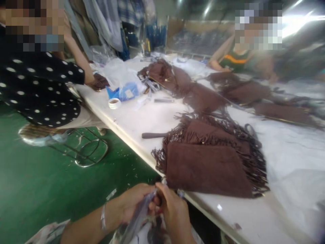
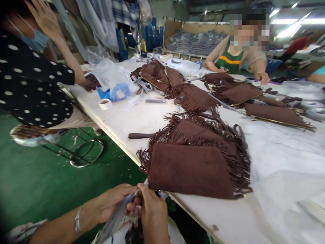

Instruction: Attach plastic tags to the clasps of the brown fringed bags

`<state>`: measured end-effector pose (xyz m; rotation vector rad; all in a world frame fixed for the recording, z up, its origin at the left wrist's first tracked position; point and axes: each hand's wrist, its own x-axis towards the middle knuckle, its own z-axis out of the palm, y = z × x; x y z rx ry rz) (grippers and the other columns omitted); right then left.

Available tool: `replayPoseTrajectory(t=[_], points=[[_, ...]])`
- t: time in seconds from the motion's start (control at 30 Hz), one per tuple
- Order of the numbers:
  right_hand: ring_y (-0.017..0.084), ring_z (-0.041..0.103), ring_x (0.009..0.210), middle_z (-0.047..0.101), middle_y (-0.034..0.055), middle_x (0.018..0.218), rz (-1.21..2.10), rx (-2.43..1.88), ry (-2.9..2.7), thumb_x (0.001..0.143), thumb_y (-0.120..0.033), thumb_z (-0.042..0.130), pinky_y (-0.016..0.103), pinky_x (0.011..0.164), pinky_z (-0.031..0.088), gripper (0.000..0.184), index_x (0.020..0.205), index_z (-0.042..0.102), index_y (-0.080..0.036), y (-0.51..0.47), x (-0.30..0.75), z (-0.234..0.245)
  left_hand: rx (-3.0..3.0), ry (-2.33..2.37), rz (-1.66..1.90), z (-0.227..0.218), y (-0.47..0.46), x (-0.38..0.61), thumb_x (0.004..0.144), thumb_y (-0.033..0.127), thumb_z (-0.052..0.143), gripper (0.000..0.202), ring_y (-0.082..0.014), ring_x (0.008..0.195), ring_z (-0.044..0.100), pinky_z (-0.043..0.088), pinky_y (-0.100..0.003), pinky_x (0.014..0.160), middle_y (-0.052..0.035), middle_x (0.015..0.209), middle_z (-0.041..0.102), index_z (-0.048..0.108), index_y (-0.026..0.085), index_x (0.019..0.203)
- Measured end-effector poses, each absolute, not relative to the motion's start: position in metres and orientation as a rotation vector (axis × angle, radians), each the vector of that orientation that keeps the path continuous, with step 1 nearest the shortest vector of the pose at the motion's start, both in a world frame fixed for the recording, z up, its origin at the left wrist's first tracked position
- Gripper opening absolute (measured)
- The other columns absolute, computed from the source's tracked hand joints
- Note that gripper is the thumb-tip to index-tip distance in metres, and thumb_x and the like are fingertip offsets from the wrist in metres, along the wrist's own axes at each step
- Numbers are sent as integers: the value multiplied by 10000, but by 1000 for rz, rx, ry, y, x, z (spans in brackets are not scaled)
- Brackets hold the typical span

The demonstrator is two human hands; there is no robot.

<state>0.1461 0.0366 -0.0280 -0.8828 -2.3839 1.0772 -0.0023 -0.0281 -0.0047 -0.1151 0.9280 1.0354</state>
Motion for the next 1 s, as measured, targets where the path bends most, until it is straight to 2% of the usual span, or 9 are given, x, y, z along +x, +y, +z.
replayPoseTrajectory(t=[0.1,0.17,0.3,0.43,0.63,0.73,0.8,0.93,1.0], points=[[127,716,805,738,25,964,1266,-909,-2309,889,-82,334,185,667,557,496,1285,580,-255,35,151,-29,-162,841,1036,-11,-29,-3,862,233,632,212,-84,492,538,527,-211,547,-62,716,587,661,30,806],[122,717,863,732,35,1030,1298,-881,-2297,901,-94,309,193,727,569,526,1347,535,-253,35,155,-31,-203,790,1033,-16,-32,-4,866,285,663,257,-93,520,559,532,-213,572,-79,743,604,669,29,850],[134,676,1065,698,38,1190,1161,-793,-2353,889,-96,332,227,881,548,545,1384,510,-238,36,160,-34,-254,730,1000,-26,-38,-7,875,370,662,358,-127,550,587,551,-247,576,-117,758,626,668,14,841],[128,674,1075,706,43,1179,1069,-728,-2351,870,-75,329,214,912,533,536,1342,555,-191,40,159,-36,-244,666,956,-32,-36,-10,845,447,687,425,-129,563,590,564,-261,562,-110,793,631,672,22,856],[99,705,961,718,23,1128,1151,-691,-2358,913,-89,318,149,808,554,547,1414,477,-238,42,160,-43,-140,728,1010,-36,-27,-7,758,299,754,261,-110,475,553,552,-250,520,-62,653,614,661,55,750],[121,694,1009,668,41,1251,1157,-698,-2330,938,-131,326,154,801,556,538,1457,420,-236,37,163,-42,-83,778,1056,-38,-26,-5,771,299,735,260,-98,432,539,521,-218,500,-52,583,605,665,52,730],[121,711,957,652,43,1283,1193,-788,-2277,961,-173,332,137,740,558,506,1454,423,-240,33,167,-36,-35,818,1083,-39,-28,-6,779,319,732,292,-102,418,542,513,-216,496,-59,555,605,671,40,718],[112,702,646,753,28,971,1180,-1168,-2139,996,-357,374,156,627,549,434,1398,494,-246,34,181,-10,31,866,1096,-36,-32,-11,767,361,767,337,-130,458,593,480,-205,473,-94,620,652,674,39,733],[122,681,590,746,18,862,1090,-1338,-2081,980,-459,391,184,603,540,478,1392,495,-239,41,191,3,45,850,1074,-32,-33,-15,778,464,749,431,-173,547,656,502,-228,516,-143,739,692,676,40,796]])
